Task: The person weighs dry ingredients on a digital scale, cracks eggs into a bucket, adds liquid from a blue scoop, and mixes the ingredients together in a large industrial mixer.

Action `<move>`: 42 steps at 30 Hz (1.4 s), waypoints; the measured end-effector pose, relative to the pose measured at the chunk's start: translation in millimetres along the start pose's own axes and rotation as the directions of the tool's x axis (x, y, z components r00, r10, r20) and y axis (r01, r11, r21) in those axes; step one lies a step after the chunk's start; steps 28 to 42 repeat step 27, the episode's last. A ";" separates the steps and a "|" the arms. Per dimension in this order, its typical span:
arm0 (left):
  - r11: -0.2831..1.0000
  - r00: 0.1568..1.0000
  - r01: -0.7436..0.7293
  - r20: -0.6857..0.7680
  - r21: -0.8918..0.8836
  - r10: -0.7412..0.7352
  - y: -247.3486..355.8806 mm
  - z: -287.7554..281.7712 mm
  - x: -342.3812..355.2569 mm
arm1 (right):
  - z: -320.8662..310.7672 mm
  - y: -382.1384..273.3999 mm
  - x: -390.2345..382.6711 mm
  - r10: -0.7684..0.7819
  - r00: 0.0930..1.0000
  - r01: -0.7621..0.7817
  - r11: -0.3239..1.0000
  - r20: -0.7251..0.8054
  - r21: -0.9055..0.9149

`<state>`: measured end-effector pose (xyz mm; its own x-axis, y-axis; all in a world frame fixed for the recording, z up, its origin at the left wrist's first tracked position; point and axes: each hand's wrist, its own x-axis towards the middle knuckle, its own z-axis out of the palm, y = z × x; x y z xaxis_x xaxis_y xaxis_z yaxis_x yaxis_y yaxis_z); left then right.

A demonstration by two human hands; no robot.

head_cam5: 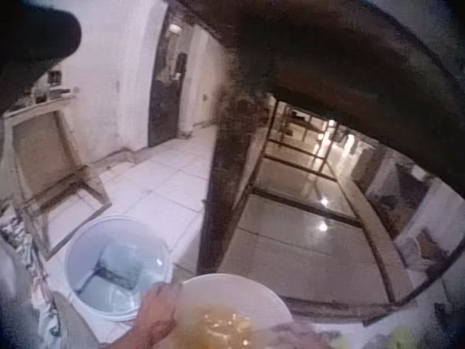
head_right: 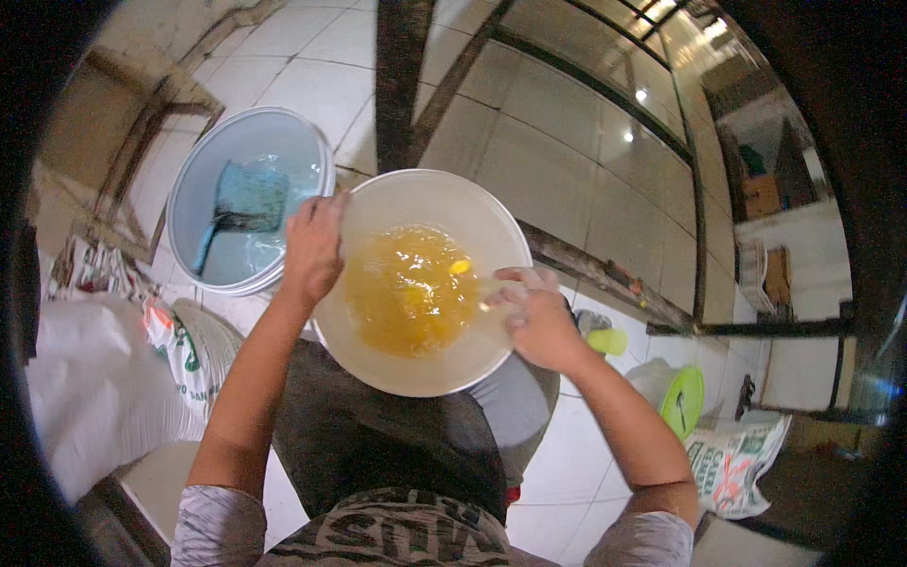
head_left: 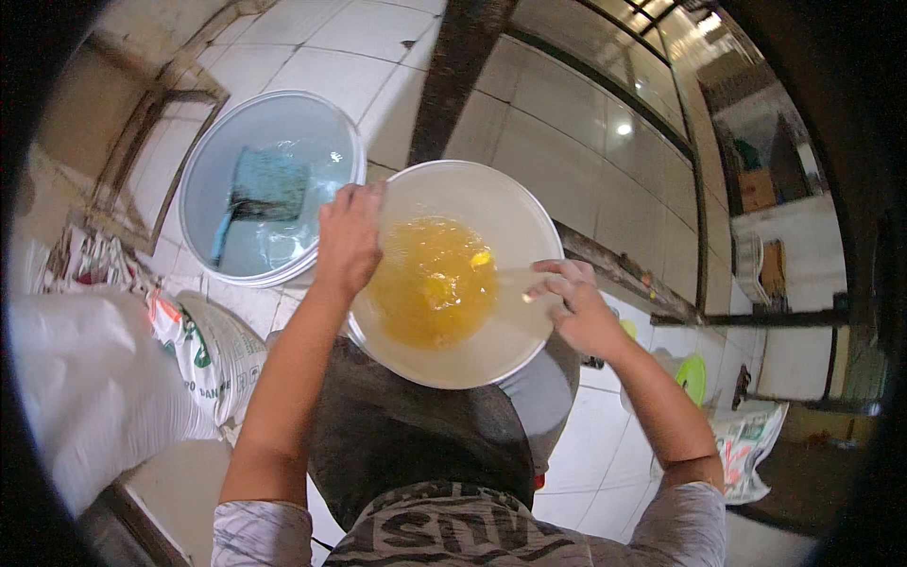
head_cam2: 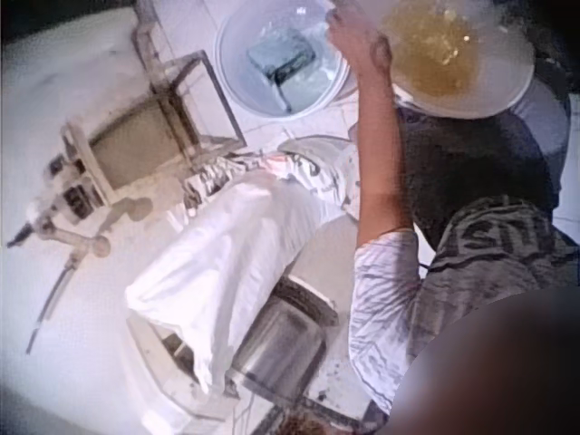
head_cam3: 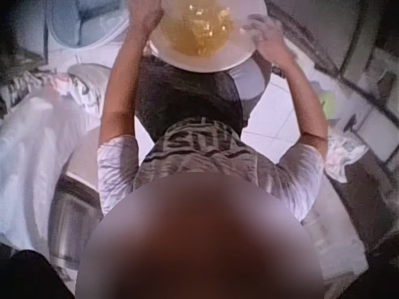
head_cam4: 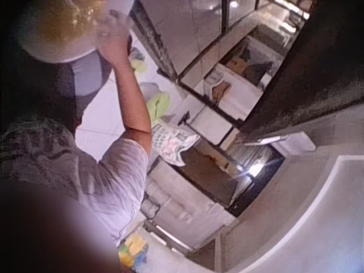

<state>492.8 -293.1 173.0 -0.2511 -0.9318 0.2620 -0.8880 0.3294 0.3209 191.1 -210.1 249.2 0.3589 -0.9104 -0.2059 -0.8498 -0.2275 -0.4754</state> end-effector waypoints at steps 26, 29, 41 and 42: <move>0.976 0.980 0.010 -0.190 -0.216 -0.052 -10.3 6.4 0.3 | 301.3 150.8 201.2 0.442 0.783 -0.242 0.865 0.437 -0.440; 0.976 0.985 0.022 -0.164 -0.219 -0.059 -8.4 4.2 0.6 | 299.0 155.8 190.6 0.446 0.784 -0.251 0.865 0.433 -0.435; 0.976 0.985 0.022 -0.164 -0.219 -0.059 -8.4 4.2 0.6 | 299.0 155.8 190.6 0.446 0.784 -0.251 0.865 0.433 -0.435; 0.976 0.985 0.022 -0.164 -0.219 -0.059 -8.4 4.2 0.6 | 299.0 155.8 190.6 0.446 0.784 -0.251 0.865 0.433 -0.435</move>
